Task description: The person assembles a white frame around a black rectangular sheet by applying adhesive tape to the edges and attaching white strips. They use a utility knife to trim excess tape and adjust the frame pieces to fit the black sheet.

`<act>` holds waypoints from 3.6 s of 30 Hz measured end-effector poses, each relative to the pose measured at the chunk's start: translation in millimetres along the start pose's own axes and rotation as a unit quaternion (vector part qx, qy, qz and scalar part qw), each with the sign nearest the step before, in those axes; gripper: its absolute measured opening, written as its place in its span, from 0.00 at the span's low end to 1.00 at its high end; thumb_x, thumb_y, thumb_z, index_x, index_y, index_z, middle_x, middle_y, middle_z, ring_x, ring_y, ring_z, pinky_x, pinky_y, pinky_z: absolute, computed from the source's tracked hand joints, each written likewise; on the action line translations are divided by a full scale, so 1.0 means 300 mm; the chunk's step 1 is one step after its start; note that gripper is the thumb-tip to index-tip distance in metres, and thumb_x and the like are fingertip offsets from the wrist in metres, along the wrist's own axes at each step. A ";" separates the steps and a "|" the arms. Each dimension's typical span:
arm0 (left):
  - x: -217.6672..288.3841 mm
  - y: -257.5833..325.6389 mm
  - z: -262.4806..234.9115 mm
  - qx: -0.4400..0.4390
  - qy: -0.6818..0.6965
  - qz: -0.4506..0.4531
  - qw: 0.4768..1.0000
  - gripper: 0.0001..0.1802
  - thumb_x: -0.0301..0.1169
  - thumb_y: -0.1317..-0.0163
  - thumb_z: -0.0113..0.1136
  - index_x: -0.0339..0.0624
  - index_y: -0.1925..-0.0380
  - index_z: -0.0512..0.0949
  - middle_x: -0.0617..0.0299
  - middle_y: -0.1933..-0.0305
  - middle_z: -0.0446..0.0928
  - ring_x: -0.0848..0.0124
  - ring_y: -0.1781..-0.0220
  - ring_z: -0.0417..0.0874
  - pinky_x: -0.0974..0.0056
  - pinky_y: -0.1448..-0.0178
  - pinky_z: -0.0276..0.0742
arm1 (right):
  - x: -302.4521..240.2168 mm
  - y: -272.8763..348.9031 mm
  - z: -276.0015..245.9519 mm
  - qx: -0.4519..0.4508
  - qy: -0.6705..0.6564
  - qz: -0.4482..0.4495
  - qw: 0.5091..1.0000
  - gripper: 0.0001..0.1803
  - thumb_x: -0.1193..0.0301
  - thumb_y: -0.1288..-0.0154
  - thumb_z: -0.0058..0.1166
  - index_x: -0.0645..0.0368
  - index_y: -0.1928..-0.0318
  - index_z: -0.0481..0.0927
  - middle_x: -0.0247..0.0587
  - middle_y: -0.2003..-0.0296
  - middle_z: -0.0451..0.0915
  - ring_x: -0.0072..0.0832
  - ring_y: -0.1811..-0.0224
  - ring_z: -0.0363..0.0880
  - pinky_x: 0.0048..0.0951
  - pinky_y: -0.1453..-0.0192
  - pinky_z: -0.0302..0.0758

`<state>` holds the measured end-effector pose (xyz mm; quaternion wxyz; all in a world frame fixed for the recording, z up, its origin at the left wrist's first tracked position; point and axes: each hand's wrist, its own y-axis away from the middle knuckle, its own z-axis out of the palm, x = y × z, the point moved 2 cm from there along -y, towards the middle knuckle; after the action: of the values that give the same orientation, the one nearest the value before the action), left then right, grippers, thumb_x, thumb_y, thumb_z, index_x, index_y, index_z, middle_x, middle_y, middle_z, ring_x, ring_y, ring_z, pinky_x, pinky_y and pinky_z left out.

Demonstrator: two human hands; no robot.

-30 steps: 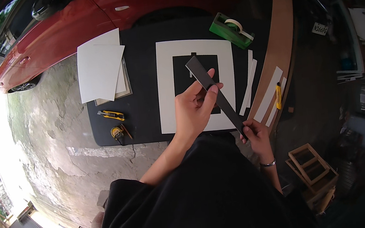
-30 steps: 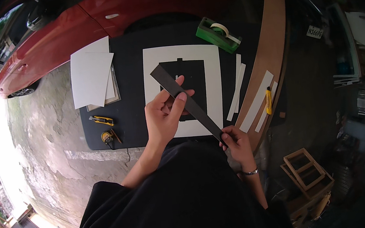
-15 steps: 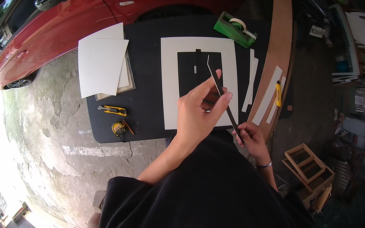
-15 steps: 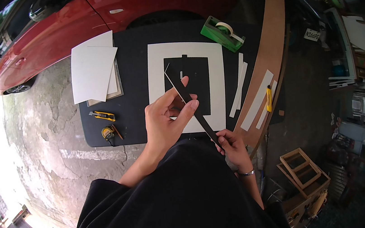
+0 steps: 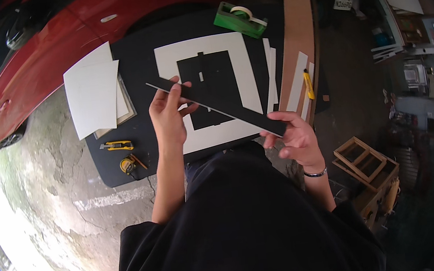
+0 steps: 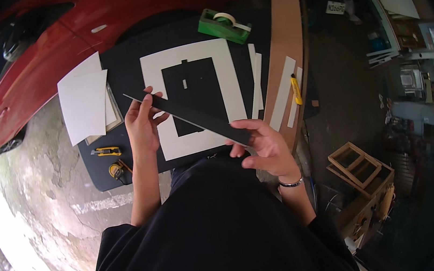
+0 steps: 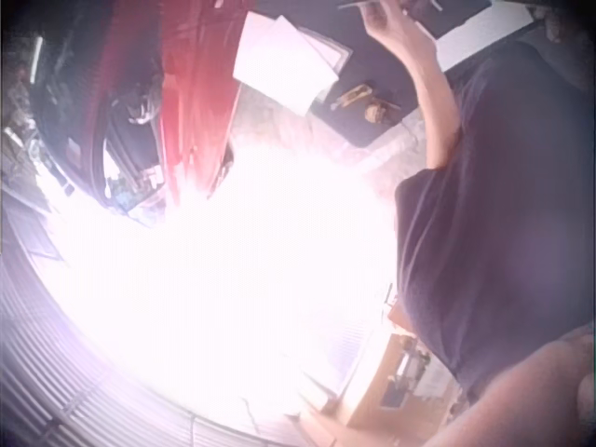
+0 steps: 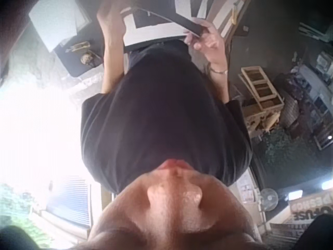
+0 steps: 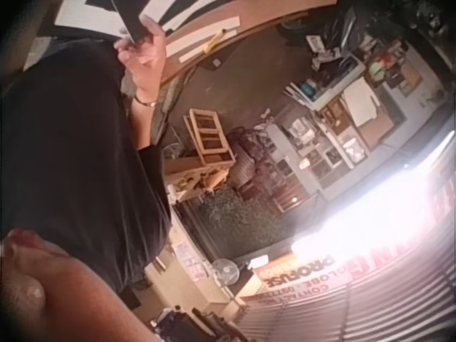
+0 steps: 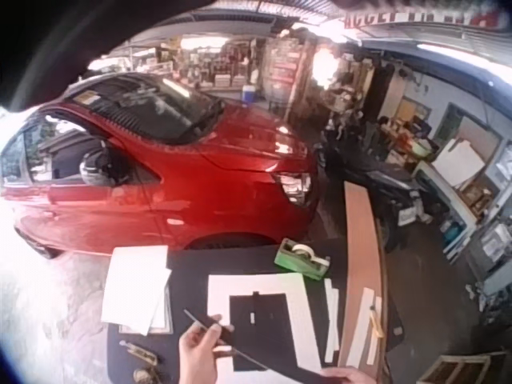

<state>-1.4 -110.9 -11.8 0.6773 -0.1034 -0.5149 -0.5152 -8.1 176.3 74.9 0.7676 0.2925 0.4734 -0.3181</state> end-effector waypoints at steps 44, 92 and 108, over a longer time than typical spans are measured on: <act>-0.409 0.149 0.228 -0.359 -0.585 0.006 0.727 0.12 0.40 0.34 0.64 0.43 0.65 0.85 0.54 0.70 0.86 0.51 0.63 0.88 0.51 0.55 0.80 | 0.177 -0.049 -0.384 -0.127 0.615 0.092 0.773 0.10 0.67 0.32 0.62 0.58 0.55 0.82 0.48 0.60 0.85 0.47 0.53 0.83 0.44 0.44 0.74; -0.890 0.025 0.001 0.220 -0.686 -0.022 0.693 0.27 0.35 0.42 0.75 0.44 0.46 0.74 0.62 0.55 0.79 0.60 0.47 0.79 0.52 0.43 0.67 | 0.618 -0.092 -0.876 0.054 0.437 0.175 0.881 0.17 0.60 0.20 0.51 0.65 0.56 0.76 0.53 0.67 0.81 0.52 0.64 0.80 0.42 0.58 0.75; -0.576 0.084 0.019 0.069 0.103 -0.276 0.953 0.07 0.36 0.25 0.61 0.47 0.60 0.83 0.67 0.65 0.82 0.76 0.61 0.81 0.66 0.55 0.75 | 0.507 -0.189 -0.991 0.115 0.390 0.108 0.907 0.14 0.62 0.20 0.53 0.62 0.56 0.79 0.31 0.74 0.76 0.18 0.73 0.69 0.25 0.70 0.66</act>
<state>25.9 6.4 -138.5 0.5634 0.1435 -0.4853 -0.6530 -159.1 331.7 -185.4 0.5124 0.5291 0.6604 -0.1460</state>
